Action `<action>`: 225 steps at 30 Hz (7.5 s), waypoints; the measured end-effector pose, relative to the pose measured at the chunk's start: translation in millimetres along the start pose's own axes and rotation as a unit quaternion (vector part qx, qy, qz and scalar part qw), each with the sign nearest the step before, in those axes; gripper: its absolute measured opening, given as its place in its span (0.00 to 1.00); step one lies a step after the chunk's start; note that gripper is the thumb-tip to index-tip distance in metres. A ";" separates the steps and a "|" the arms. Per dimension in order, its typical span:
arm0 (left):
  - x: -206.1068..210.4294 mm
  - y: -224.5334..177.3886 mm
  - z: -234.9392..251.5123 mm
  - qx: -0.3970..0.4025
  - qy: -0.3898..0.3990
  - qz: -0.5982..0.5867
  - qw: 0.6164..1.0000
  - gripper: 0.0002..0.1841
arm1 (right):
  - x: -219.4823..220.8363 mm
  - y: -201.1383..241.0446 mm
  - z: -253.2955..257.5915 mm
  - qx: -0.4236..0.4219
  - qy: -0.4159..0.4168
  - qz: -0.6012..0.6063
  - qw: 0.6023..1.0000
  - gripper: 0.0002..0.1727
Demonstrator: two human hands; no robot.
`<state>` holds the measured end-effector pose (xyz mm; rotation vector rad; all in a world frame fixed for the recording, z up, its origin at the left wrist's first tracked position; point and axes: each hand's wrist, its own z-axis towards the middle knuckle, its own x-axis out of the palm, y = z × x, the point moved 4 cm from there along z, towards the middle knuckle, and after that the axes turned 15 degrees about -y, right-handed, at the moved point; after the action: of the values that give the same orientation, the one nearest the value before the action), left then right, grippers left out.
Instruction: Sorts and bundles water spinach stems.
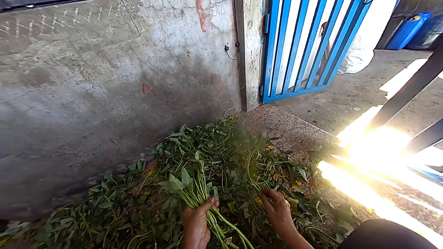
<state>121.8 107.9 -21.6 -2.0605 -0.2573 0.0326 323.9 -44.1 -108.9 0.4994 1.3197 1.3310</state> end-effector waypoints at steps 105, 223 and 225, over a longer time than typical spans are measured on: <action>-8.5 -9.8 2.6 0.067 -0.066 -0.053 0.994 0.14 | 39.2 9.0 -38.1 0.351 0.110 0.391 0.844 0.13; -10.5 -24.2 9.6 0.048 0.007 -0.045 0.998 0.12 | -1.6 1.2 20.9 -0.264 -0.129 -0.188 0.937 0.14; -10.1 -25.6 9.9 0.052 -0.002 -0.042 0.998 0.11 | -6.5 0.7 16.4 -0.238 -0.111 -0.224 0.938 0.17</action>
<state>106.3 126.3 -5.0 -1.9454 -0.3374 -0.0006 339.8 -43.1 -101.1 0.0039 0.8168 1.1158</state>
